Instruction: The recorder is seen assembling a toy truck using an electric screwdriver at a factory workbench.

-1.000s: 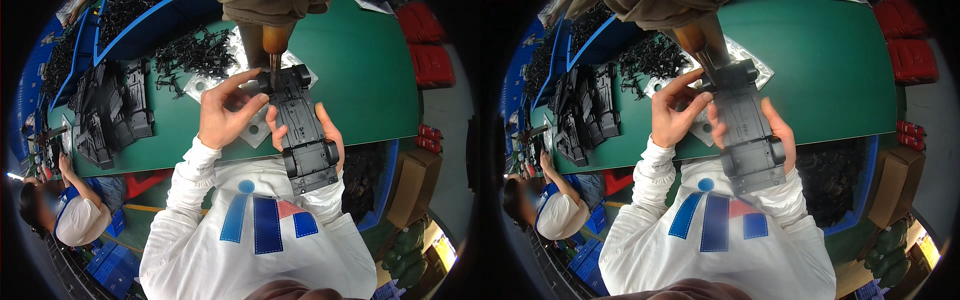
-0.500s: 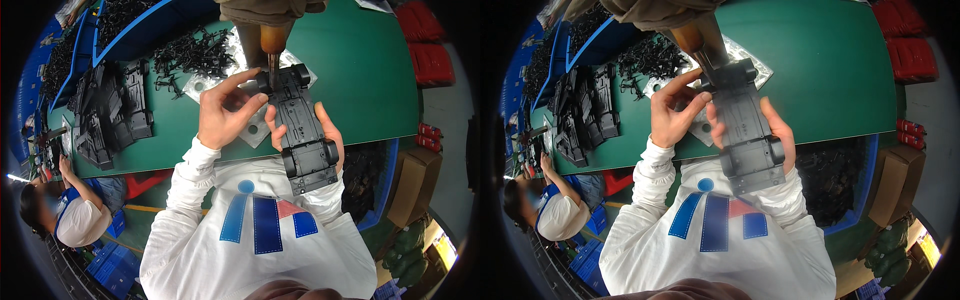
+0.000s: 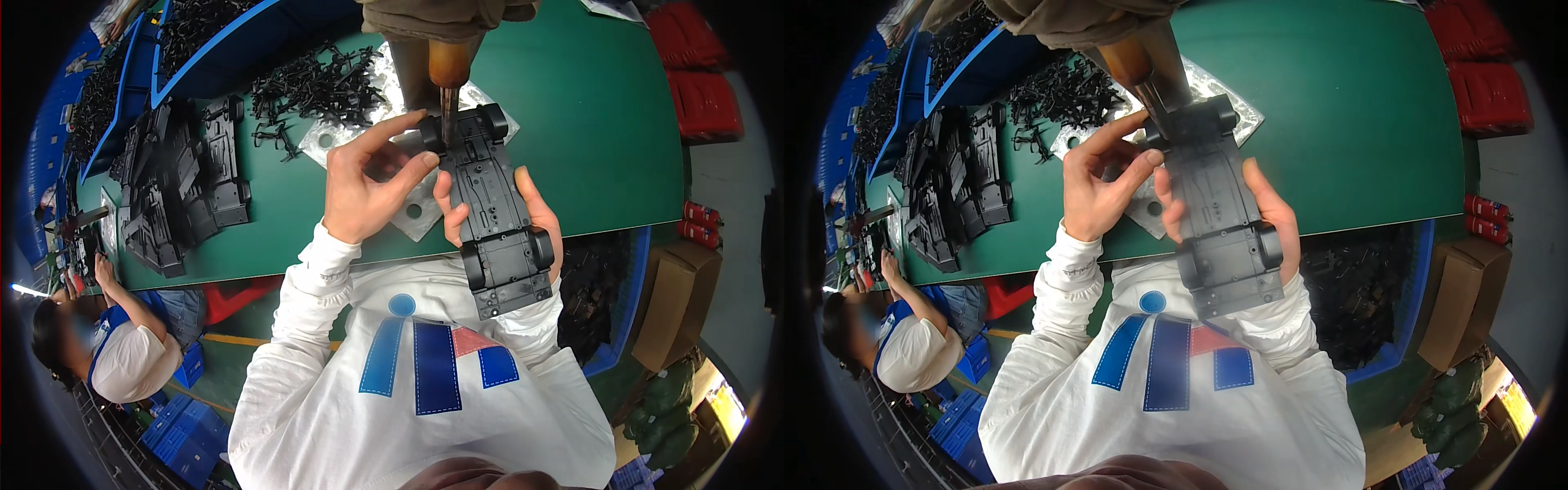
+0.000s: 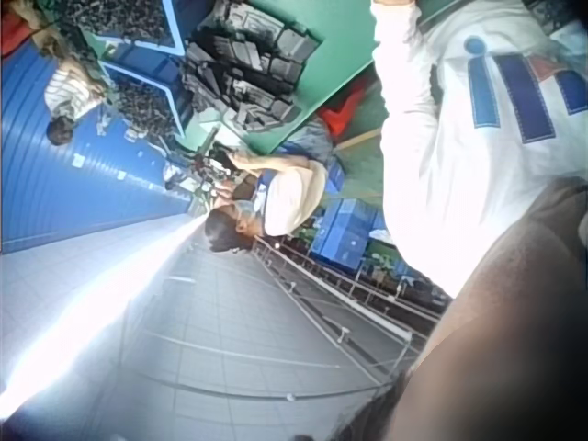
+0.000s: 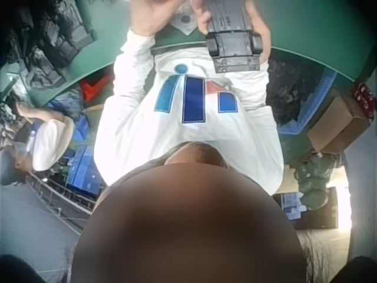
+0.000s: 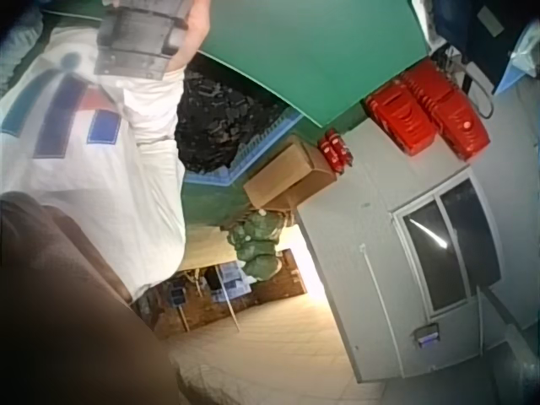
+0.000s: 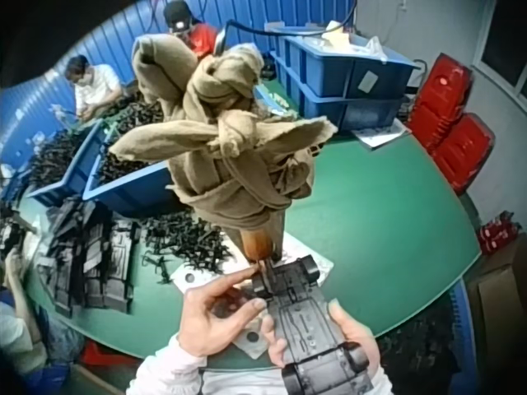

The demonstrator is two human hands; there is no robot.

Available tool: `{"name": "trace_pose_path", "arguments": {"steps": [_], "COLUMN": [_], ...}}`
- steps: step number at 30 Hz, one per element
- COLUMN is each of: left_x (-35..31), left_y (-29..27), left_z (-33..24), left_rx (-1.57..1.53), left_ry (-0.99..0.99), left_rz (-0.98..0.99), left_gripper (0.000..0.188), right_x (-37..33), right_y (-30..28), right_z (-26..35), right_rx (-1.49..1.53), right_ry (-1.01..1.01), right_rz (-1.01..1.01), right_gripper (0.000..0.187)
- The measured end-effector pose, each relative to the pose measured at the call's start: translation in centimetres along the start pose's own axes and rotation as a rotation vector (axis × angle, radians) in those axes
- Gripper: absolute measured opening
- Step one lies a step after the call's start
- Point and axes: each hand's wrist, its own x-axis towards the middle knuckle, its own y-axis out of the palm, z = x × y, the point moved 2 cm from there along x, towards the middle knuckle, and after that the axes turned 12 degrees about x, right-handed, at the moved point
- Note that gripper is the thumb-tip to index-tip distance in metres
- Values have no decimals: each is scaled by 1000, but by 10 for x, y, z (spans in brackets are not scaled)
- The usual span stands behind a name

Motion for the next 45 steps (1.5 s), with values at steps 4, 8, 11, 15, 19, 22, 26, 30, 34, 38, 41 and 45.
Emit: {"name": "trace_pose_path", "arguments": {"steps": [4,8,11,15,19,22,26,30,34,38,41,45], "left_x": [-1,-1,0,0,0,0,0,0,-1,0,0,0], "left_y": [1,1,0,0,0,0,0,0,2,2,1,0], "left_z": [0,1,0,0,-1,1,0,1,4,2,1,-1], "left_rx": [-6,-5,1,3,0,1,-4,23,1,-1,6,5], "left_ry": [-7,-3,-2,-3,0,1,1,-13,-15,-9,-7,-5], "left_rz": [2,-1,-1,-1,-3,1,0,10,5,-1,-1,-4], "left_gripper": [46,47,47,47,47,47,46,46,46,46,46,46], "right_x": [-1,-1,-1,0,-1,-1,-1,0,-1,-1,-1,-1], "right_y": [-1,0,0,1,3,0,1,-3,-1,0,3,2], "right_z": [-1,-1,0,0,-1,-1,0,2,1,2,0,1], "right_rx": [3,0,10,13,90,92,91,50,97,94,89,121], "right_ry": [11,6,32,3,-29,-33,-26,10,-26,-24,-29,-17], "right_rz": [1,7,15,12,-85,-79,-75,-11,-90,-75,-81,-84], "right_gripper": [58,58,58,58,50,50,51,55,51,51,51,51]}}
